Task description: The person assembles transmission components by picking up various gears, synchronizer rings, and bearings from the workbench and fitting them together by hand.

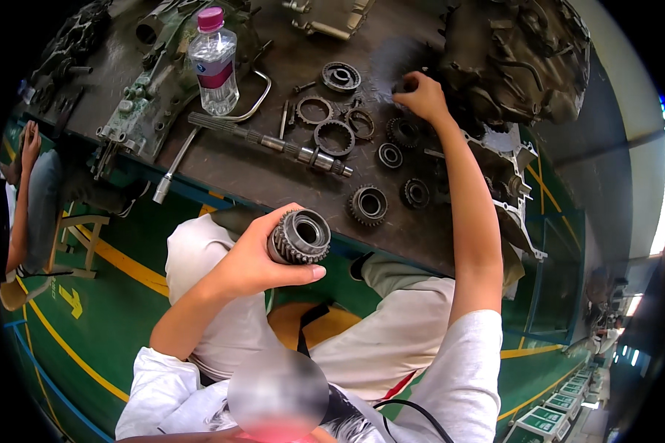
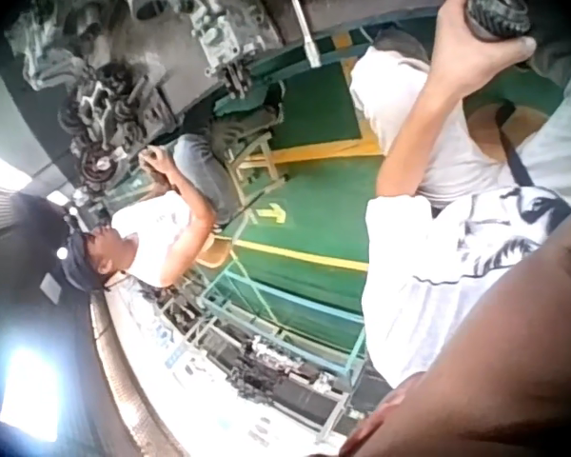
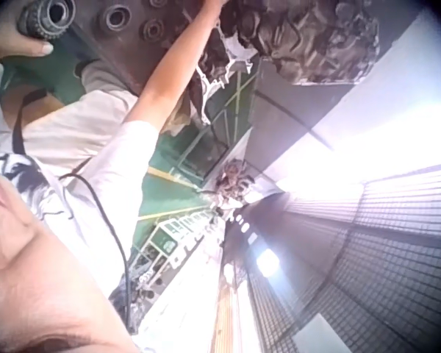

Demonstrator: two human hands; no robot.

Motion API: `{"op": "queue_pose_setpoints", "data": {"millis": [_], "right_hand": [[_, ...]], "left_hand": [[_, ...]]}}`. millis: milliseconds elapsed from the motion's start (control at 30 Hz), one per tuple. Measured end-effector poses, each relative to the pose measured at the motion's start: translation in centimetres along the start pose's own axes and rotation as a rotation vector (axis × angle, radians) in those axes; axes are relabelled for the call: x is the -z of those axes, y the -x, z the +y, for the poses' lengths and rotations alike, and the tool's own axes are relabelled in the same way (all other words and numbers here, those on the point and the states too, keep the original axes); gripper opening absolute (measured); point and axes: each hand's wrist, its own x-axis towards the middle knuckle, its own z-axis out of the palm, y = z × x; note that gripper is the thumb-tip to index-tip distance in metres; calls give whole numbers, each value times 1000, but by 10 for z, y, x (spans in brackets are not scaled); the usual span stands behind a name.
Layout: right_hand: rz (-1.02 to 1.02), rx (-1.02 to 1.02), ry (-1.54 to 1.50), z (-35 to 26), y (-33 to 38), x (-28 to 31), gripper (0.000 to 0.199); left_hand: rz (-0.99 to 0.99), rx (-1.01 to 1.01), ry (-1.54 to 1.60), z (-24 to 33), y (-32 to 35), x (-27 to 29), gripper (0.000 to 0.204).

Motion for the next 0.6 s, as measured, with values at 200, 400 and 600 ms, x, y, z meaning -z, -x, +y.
{"op": "queue_pose_setpoints", "data": {"millis": [200, 400, 600], "right_hand": [[-130, -52, -1264, -63, -18, -13, 28], [-191, -173, -1727, -71, -24, -26, 26], [-321, 38, -1698, -69, -12, -22, 38]], "left_hand": [[13, -27, 26, -2, 1, 2, 38], [30, -2, 70, -2, 1, 5, 40], [35, -23, 58, 2, 5, 6, 39]]}}
